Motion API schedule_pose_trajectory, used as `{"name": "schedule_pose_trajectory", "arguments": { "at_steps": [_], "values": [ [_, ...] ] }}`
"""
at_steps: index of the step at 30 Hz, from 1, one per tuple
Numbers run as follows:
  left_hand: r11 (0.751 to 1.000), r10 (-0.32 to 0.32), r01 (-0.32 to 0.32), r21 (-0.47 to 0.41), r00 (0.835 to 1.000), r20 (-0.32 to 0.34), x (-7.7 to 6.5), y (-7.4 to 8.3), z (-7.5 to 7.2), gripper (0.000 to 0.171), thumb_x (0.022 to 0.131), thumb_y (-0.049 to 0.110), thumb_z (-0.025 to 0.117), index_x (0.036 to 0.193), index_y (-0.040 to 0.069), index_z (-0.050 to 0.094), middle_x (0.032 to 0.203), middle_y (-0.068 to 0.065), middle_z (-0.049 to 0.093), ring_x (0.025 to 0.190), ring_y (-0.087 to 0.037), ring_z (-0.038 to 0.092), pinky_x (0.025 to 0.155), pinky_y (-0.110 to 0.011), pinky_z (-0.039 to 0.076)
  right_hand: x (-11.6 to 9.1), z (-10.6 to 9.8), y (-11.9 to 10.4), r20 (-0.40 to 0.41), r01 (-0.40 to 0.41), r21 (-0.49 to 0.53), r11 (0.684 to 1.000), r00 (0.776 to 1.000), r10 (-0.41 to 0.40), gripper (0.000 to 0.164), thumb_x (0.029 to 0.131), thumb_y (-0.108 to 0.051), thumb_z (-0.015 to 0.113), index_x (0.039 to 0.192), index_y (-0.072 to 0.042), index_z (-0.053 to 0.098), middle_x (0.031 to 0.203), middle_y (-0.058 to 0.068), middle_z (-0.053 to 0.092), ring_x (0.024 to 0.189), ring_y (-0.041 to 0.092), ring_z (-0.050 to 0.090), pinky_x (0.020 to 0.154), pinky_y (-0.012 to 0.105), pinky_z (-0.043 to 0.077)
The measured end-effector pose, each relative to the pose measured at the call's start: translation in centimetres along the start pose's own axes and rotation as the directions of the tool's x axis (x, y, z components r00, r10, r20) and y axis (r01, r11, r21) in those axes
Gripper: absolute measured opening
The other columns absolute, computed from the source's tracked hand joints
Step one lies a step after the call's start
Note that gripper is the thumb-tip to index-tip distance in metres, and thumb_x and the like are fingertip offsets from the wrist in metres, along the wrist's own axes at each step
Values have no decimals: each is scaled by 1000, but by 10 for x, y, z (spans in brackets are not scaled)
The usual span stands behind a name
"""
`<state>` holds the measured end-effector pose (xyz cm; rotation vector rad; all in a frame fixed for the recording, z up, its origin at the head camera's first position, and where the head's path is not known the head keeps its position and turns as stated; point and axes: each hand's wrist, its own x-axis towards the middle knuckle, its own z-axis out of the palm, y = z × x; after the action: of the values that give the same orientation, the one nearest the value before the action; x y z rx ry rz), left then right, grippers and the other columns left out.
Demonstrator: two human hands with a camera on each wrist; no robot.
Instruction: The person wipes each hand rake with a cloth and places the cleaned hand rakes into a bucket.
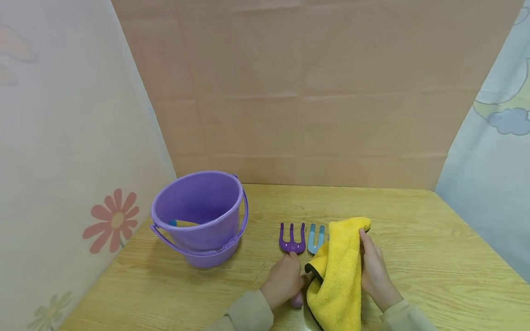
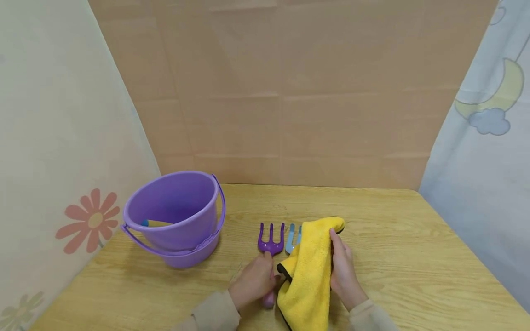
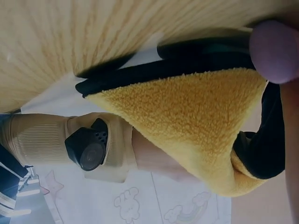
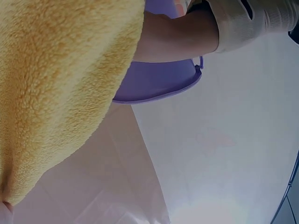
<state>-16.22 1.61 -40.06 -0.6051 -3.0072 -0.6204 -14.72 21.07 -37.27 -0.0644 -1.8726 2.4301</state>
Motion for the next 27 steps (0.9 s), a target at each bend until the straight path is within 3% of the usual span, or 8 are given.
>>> {"name": "schedule_pose_trajectory", "arguments": {
  "at_steps": [8,14,17,21,24,27],
  "values": [
    [997,-62,63,-38,998,34,5,-4,6,43,74,23,73,94,-11,54,80,-15,56,66,-23,57,59,-32,49,-1,0,1,-18,-6,-4,1000,1000,6,28,96,-45,35,95,-21,49,93,-11,47,87,2,47,79,21,42],
    [983,-135,143,-118,988,69,7,-6,6,60,77,16,70,115,-21,43,82,-22,60,56,-20,52,51,-30,46,1,0,1,2,-12,-8,1000,1000,12,30,97,-45,33,99,-22,52,96,-12,50,89,2,49,79,21,43],
    [970,-167,178,-167,983,78,7,-9,7,59,82,11,61,122,-23,35,67,-18,57,43,-16,49,41,-28,43,2,1,1,11,-5,-6,1000,1000,5,28,97,-44,33,100,-24,52,97,-13,50,90,2,48,80,20,42],
    [964,-171,185,-192,982,84,7,-13,7,31,84,5,52,105,-17,47,55,-9,49,29,-15,44,32,-27,37,2,1,1,13,9,9,1000,1000,-9,26,98,-43,34,100,-24,51,97,-13,49,90,2,48,80,20,42],
    [980,-141,149,-130,988,68,9,-17,7,10,84,5,53,81,-5,53,63,-7,49,37,-14,45,36,-27,38,1,1,1,12,14,7,1000,1000,-14,27,97,-43,34,99,-22,50,95,-12,49,89,2,48,79,21,42],
    [991,-108,111,-75,993,48,11,-19,6,16,86,7,54,71,1,55,67,-5,48,46,-15,46,41,-26,39,1,1,1,10,16,5,1000,1000,-16,27,97,-43,34,99,-21,50,94,-12,49,87,2,48,78,21,43]
  ]
}}
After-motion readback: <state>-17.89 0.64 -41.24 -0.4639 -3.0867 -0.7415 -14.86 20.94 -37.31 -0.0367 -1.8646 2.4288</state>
